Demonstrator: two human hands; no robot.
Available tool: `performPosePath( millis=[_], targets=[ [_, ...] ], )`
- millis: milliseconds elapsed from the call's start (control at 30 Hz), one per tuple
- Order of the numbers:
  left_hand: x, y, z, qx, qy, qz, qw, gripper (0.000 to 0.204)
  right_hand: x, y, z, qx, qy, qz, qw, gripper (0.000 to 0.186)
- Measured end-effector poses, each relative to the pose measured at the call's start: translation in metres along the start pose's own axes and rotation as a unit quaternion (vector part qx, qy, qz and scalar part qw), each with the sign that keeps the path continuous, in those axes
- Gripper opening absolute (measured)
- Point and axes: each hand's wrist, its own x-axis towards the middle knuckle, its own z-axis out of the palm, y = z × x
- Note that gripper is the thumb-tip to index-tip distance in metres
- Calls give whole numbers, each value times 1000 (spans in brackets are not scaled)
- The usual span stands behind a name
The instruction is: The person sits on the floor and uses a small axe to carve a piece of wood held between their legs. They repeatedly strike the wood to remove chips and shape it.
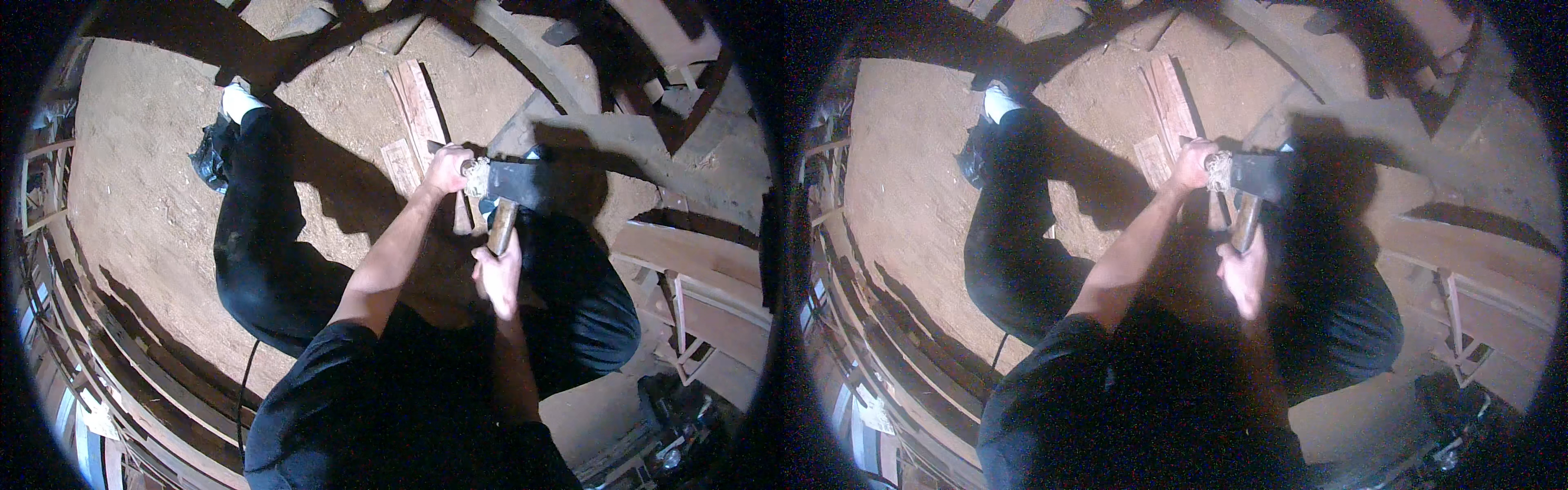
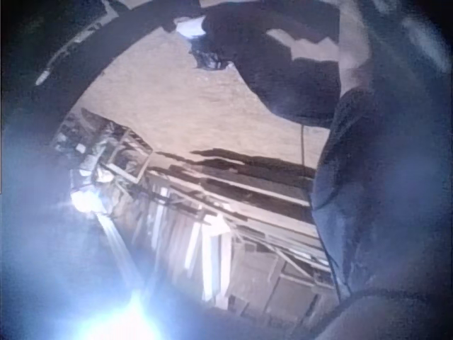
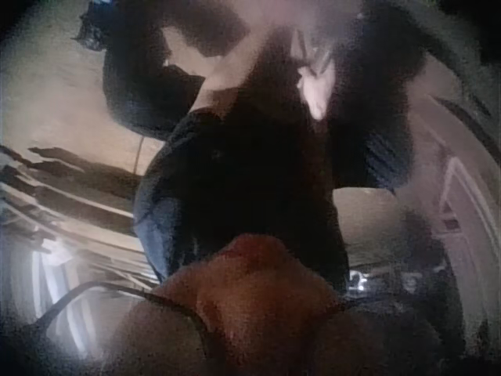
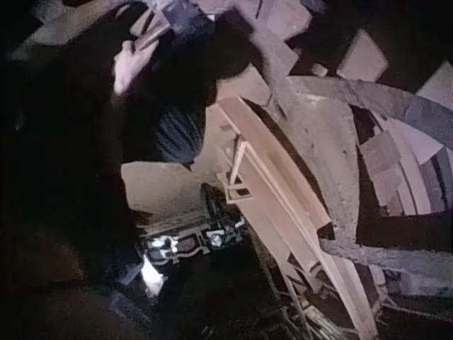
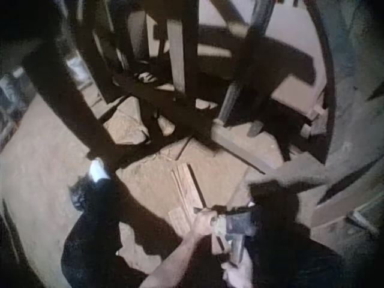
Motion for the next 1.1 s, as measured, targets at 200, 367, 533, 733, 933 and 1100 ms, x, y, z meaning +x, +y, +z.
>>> performPosePath(
  millis=[200,367,533,733,933,1100],
  targets=[
    [0,1,-1,13,-5,10,1000,21,-15,-23,-10,110,54,37,992,54],
    [1,-5,4,31,-15,-3,999,22,1,27,1,-67,41,-77,994,39],
    [1,1,-1,22,8,-6,1000,21,-16,-19,-2,42,27,32,998,41],
    [1,2,0,18,-19,-26,999,19,1,8,5,-91,40,-24,995,42],
    [1,2,-1,38,-6,-18,999,22,-3,-20,-6,29,66,41,997,43],
    [1,3,0,19,-28,-36,999,23,-8,-5,6,-21,74,-5,997,40]
  ],
)
